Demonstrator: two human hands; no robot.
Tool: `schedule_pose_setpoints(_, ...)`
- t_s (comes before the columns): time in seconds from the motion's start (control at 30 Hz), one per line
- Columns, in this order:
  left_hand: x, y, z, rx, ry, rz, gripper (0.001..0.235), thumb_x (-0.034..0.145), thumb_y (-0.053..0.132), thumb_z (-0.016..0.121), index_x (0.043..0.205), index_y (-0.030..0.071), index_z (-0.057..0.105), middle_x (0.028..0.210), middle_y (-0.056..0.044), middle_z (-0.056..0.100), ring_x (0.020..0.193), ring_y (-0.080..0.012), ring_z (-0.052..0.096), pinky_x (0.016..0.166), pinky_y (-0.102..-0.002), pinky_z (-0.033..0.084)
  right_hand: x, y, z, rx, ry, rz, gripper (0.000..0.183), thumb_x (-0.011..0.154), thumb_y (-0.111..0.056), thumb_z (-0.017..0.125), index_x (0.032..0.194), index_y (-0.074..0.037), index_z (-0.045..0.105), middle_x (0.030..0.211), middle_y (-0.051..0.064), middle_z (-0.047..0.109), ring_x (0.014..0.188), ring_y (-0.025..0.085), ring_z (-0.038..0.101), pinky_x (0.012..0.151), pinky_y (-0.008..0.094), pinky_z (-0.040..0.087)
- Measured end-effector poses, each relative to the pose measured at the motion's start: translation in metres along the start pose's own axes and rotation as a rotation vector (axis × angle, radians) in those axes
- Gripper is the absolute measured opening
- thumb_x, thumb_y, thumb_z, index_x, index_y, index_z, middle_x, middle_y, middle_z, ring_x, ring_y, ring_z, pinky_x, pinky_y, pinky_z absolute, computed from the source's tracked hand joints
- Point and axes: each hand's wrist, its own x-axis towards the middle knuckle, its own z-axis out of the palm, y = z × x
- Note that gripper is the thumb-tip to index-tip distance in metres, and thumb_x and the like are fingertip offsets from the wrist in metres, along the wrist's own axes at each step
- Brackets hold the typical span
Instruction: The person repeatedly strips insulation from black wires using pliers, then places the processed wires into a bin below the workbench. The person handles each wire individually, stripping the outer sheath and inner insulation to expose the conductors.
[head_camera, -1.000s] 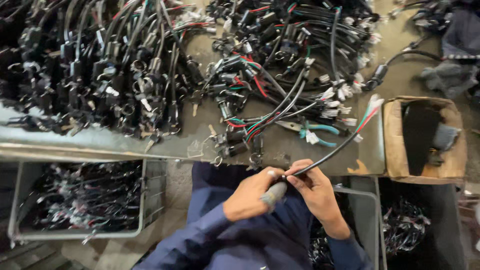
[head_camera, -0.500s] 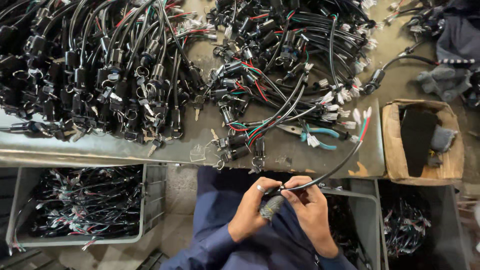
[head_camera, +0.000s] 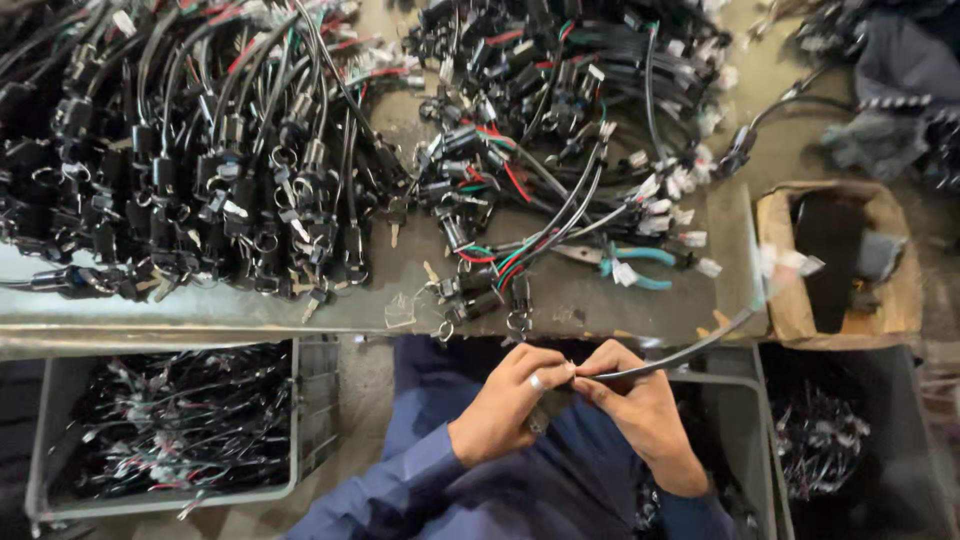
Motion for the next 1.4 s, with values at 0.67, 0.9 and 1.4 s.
schedule_pose_setpoints(0.67,0.008,-0.03,0.053,-0.345,0.383,-0.614,0.029,0.095,0.002,0.058,0.124,0.007,0.06,0.085,-0.005,0.07,0.076,-0.0142,0.067,0.069,-0.028,0.055,-0.006,0.037,0.015,0.579,-0.042,0.328,0.06,0.088,0.006,0.066,0.146,-0.002,0.057,0.095,-0.005,0.052,0.081,0.006,0.048,0.064,0.021,0.037)
schedule_pose_setpoints(0.9,0.018,-0.025,0.041,-0.245,0.317,-0.578,0.038,0.093,0.004,0.064,0.13,0.009,0.057,0.085,-0.008,0.073,0.076,-0.0177,0.073,0.07,-0.03,0.057,-0.009,0.046,0.008,0.558,-0.063,0.204,0.062,0.09,0.01,0.067,0.149,-0.004,0.058,0.102,-0.003,0.056,0.087,0.008,0.052,0.07,0.023,0.04)
schedule_pose_setpoints(1.4,0.019,-0.011,0.062,-0.826,0.327,-0.403,0.04,0.101,0.004,0.067,0.138,0.008,0.053,0.126,-0.006,0.062,0.114,-0.0103,0.057,0.102,-0.027,0.048,0.014,0.037,0.005,0.682,-0.093,0.06,0.034,0.09,-0.012,0.082,0.119,0.001,0.07,0.109,0.006,0.068,0.097,0.015,0.065,0.085,0.029,0.053)
